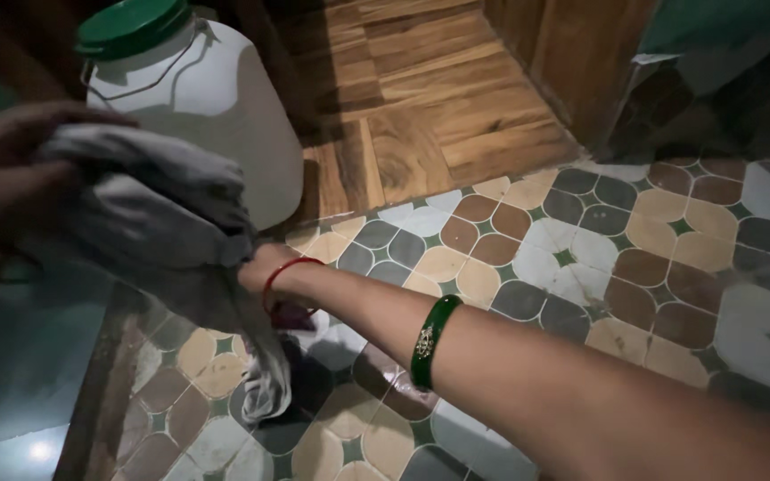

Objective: The person wipes the floor by hand with a cloth, moving along the floor to clean different sections.

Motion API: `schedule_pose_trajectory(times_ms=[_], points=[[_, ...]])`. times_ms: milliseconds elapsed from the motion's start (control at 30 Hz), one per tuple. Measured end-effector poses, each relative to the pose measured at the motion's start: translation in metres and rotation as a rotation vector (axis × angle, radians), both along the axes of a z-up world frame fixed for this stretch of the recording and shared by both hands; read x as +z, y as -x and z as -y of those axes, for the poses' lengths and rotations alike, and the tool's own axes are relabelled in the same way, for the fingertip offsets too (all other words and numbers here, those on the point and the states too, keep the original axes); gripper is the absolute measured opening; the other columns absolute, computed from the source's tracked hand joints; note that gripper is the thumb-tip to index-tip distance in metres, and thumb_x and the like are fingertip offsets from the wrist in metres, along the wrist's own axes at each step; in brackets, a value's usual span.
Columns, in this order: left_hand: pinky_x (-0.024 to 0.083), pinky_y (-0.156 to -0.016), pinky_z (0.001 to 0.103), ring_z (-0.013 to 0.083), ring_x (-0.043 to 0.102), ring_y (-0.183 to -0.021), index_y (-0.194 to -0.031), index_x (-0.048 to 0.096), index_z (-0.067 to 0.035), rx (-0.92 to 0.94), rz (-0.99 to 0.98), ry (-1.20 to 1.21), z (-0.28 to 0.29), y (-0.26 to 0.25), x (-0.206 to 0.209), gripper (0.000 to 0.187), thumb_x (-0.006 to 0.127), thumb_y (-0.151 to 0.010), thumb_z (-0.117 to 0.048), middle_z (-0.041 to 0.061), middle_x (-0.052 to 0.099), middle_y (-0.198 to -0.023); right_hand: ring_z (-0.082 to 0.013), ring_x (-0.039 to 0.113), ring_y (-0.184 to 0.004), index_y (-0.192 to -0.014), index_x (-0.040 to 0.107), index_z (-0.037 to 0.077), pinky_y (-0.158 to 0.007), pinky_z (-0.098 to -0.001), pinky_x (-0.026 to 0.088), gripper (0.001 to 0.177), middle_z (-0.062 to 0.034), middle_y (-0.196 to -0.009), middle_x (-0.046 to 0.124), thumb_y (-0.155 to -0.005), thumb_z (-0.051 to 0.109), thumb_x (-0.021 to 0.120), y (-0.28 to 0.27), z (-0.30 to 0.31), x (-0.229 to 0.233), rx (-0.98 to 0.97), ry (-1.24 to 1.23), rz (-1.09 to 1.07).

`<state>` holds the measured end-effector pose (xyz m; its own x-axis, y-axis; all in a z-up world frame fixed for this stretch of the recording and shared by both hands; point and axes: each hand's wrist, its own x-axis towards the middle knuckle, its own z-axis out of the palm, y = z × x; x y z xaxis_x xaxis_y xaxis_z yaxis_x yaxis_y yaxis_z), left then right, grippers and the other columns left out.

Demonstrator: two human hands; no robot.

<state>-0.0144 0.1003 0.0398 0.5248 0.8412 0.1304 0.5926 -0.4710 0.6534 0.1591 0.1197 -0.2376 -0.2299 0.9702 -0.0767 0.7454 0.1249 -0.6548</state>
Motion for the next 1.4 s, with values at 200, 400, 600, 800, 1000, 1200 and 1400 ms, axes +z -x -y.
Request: schedule_pose_trajectory(times_ms=[200, 400, 600, 800, 1000, 1200, 1400], points=[[0.064, -0.082, 0.048, 0.0329, 0.075, -0.099, -0.145, 0.065, -0.015, 0.233, -0.121, 0.160, 0.017, -0.034, -0.063, 0.059, 0.061, -0.089, 0.004, 0.016, 0.075, -0.125, -0.0392, 0.073, -0.103, -0.115, 0.070, -0.003, -0.087, -0.0448, 0.056, 0.039, -0.0270, -0.109, 0.074, -0.088, 0.021, 0.058, -0.016, 0.017, 0.052, -0.338, 0.075, -0.585], [0.054, -0.098, 0.037, 0.0209, 0.068, -0.115, -0.146, 0.056, -0.019, 0.005, 0.012, 0.246, 0.001, -0.052, -0.108, 0.074, 0.075, -0.076, -0.004, 0.007, 0.070, -0.130, -0.0409, 0.075, -0.097, -0.115, 0.069, -0.002, -0.083, -0.0469, 0.058, 0.042, -0.0261, -0.104, 0.074, -0.086, 0.027, 0.062, -0.035, 0.036, 0.084, -0.426, 0.176, -0.640], [0.053, -0.100, 0.038, 0.0218, 0.065, -0.122, -0.155, 0.048, -0.013, -0.112, -0.014, 0.235, -0.038, -0.056, -0.175, 0.087, 0.082, -0.075, -0.009, 0.013, 0.068, -0.137, -0.0383, 0.073, -0.101, -0.110, 0.071, -0.002, -0.087, -0.0435, 0.057, 0.042, -0.0264, -0.104, 0.074, -0.080, 0.027, 0.066, -0.060, 0.036, 0.061, -0.285, -0.084, -0.519], [0.055, -0.094, 0.034, 0.0179, 0.069, -0.111, -0.141, 0.057, -0.006, -0.066, 0.184, 0.244, -0.031, -0.101, -0.217, 0.073, 0.077, -0.071, -0.007, 0.009, 0.074, -0.124, -0.0366, 0.072, -0.103, -0.100, 0.074, 0.001, -0.090, -0.0445, 0.057, 0.032, -0.0254, -0.105, 0.075, -0.079, 0.022, 0.064, -0.112, 0.041, 0.065, -0.044, -0.192, -0.209], [0.055, -0.090, 0.039, 0.0260, 0.072, -0.104, -0.133, 0.066, -0.009, 0.077, 0.098, -0.022, -0.034, -0.182, -0.248, 0.062, 0.070, -0.071, -0.004, 0.014, 0.077, -0.111, -0.0372, 0.069, -0.101, -0.108, 0.071, 0.016, -0.085, -0.0505, 0.054, 0.029, -0.0144, -0.104, 0.074, -0.081, 0.025, 0.065, -0.231, 0.051, 0.104, 0.312, -0.269, 0.364], [0.054, -0.093, 0.050, 0.0406, 0.067, -0.110, -0.123, 0.072, -0.019, 0.220, -0.106, -0.124, -0.040, -0.318, -0.258, 0.049, 0.073, -0.074, -0.012, 0.019, 0.072, -0.116, -0.0363, 0.070, -0.101, -0.113, 0.069, 0.016, -0.083, -0.0511, 0.056, 0.037, -0.0149, -0.103, 0.075, -0.078, 0.024, 0.072, -0.340, 0.044, 0.066, 0.258, -0.182, 0.633], [0.047, -0.108, 0.050, 0.0417, 0.053, -0.130, -0.131, 0.066, -0.028, 0.148, -0.084, -0.236, -0.029, -0.433, -0.284, 0.063, 0.078, -0.070, -0.022, 0.016, 0.053, -0.140, -0.0341, 0.069, -0.109, -0.110, 0.076, 0.011, -0.089, -0.0473, 0.058, 0.034, -0.0173, -0.114, 0.071, -0.079, 0.026, 0.075, -0.413, 0.022, -0.011, -0.065, 0.010, 0.721]])
